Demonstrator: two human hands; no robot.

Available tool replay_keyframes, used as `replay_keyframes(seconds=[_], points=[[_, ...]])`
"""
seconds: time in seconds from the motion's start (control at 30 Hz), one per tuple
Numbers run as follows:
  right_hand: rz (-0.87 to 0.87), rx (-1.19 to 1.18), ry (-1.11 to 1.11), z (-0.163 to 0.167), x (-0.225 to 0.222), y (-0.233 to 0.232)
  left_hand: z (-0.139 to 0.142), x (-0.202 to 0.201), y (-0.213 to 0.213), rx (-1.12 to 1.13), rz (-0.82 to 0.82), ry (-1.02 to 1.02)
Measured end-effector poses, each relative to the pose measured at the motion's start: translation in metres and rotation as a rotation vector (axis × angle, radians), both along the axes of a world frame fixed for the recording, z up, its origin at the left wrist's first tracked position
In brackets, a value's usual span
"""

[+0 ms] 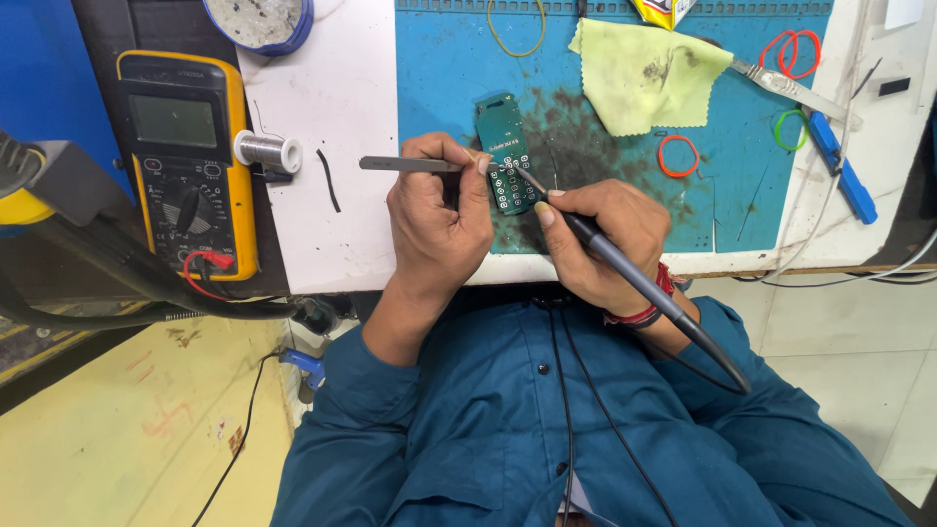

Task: The person holds a green mobile phone keypad circuit board on a work mat and solders its components using a soldering iron, feeding solder wire to the joints. They reposition and turn the board repeatedly while working on the keypad contacts, with a multimeter, tweezers, and a cleaning cloth on the bench.

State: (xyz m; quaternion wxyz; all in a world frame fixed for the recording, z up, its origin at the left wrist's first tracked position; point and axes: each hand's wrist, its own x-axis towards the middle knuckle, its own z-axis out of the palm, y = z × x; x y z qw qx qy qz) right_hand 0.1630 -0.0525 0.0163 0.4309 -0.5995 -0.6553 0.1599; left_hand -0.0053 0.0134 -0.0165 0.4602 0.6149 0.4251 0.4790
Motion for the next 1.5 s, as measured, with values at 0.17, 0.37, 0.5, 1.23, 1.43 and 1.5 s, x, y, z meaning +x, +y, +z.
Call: replay_keyframes(seconds=[0.17,0.37,0.5,1.23,1.43,1.5], points=[[0.003,0.000,-0.006,0.0004,0.0004,-0.0005,-0.0004,0.0008,-0.0003,-0.008,0.008,0.001],[0.000,0.000,-0.013,0.0003,0.0005,0.0004,-0.0002,0.0003,0.0001,0.000,0.003,0.000],[0.006,-0.009,0.000,0.0010,0.0000,0.0004,0.0002,0.0002,-0.0001,0.001,0.006,0.013],[0.025,-0.004,0.001,0.0016,0.0006,0.0013,0.0008,0.0004,0.0005,-0.018,0.001,0.012],[0.020,0.010,-0.018,0.0001,-0.0002,0.0018,0.0004,-0.0004,0.0010,0.019,0.003,0.021],[0.021,0.008,-0.014,-0.0001,0.0002,0.0014,0.0008,-0.0001,0.0012,0.017,0.001,0.027]])
